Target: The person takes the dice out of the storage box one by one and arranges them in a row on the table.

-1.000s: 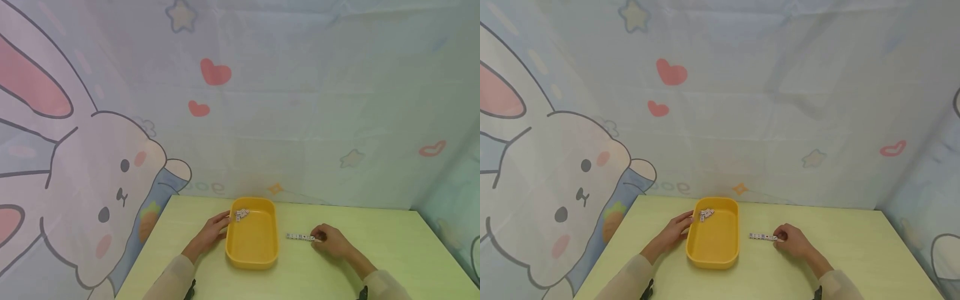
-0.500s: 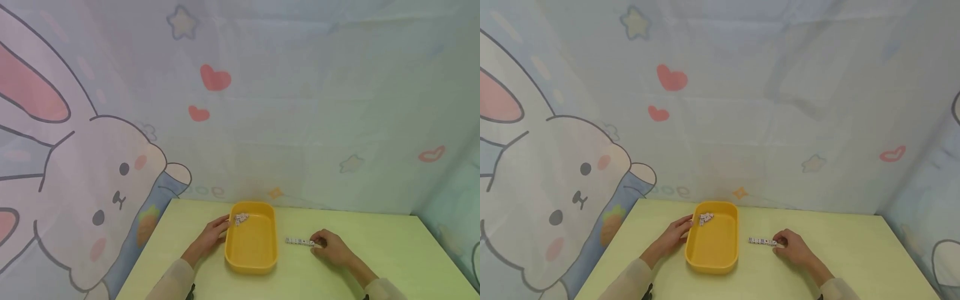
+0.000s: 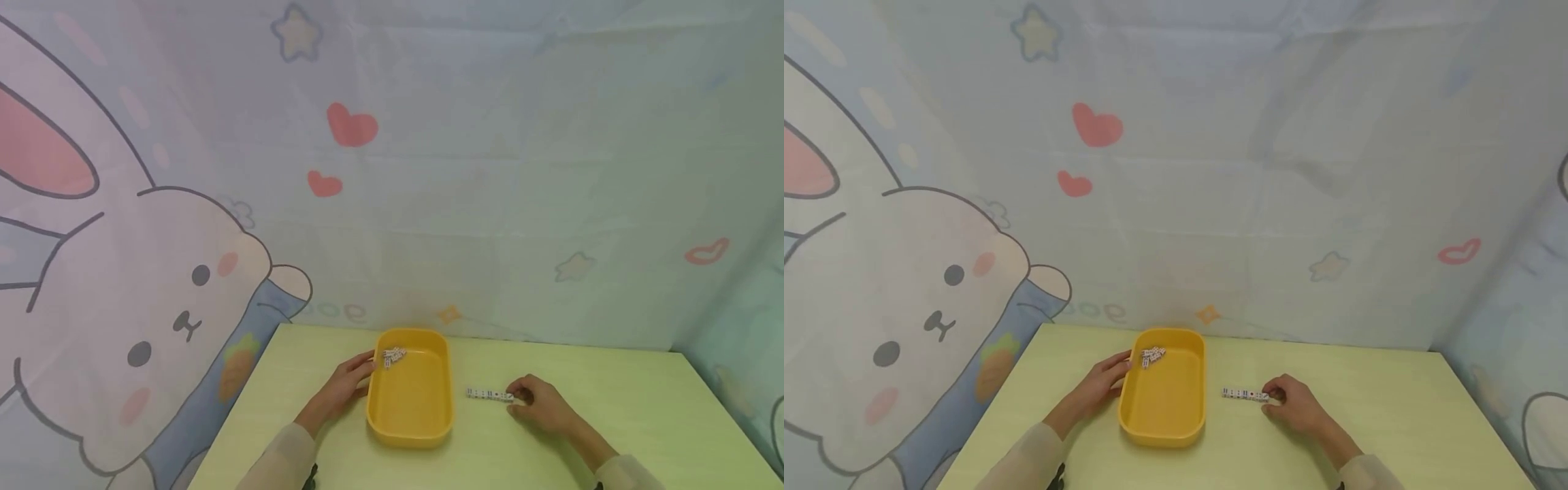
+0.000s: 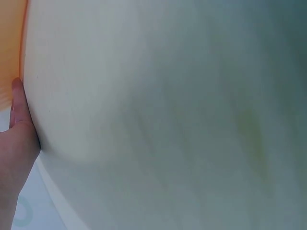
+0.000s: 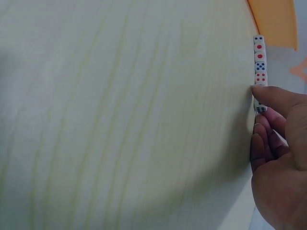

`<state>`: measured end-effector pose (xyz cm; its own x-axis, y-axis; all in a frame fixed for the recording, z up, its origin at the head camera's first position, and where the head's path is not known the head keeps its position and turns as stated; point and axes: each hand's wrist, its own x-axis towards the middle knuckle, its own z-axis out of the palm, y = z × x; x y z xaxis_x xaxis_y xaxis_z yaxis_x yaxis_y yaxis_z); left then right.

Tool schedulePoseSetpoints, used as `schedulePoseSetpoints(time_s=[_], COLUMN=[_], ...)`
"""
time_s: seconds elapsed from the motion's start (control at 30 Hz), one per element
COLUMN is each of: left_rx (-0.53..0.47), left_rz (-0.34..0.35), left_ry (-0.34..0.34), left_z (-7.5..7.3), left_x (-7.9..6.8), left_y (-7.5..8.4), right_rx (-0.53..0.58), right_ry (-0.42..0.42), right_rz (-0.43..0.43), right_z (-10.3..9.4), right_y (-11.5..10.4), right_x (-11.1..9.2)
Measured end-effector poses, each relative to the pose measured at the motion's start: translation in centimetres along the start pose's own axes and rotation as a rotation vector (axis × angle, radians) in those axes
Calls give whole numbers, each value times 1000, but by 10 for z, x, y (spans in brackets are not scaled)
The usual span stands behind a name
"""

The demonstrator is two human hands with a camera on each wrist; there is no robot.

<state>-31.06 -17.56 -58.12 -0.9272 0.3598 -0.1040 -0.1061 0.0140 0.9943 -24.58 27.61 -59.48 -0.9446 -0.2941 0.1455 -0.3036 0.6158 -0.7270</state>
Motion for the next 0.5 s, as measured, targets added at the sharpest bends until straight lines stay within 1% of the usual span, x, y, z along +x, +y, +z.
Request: schedulePoseSetpoints(time_s=[0.17, 0.5], left_rx=[-12, -12], left_rz=[-2, 4], left_ry=[-1, -3], left_z=[0, -1], left_x=[-1, 3], left_y=[-1, -4], right_rx=[-4, 4], right_ry=[-5, -9], right_rz=[0, 13], right_z=[0, 0], right_y=[-1, 0], right_x=[-2, -1])
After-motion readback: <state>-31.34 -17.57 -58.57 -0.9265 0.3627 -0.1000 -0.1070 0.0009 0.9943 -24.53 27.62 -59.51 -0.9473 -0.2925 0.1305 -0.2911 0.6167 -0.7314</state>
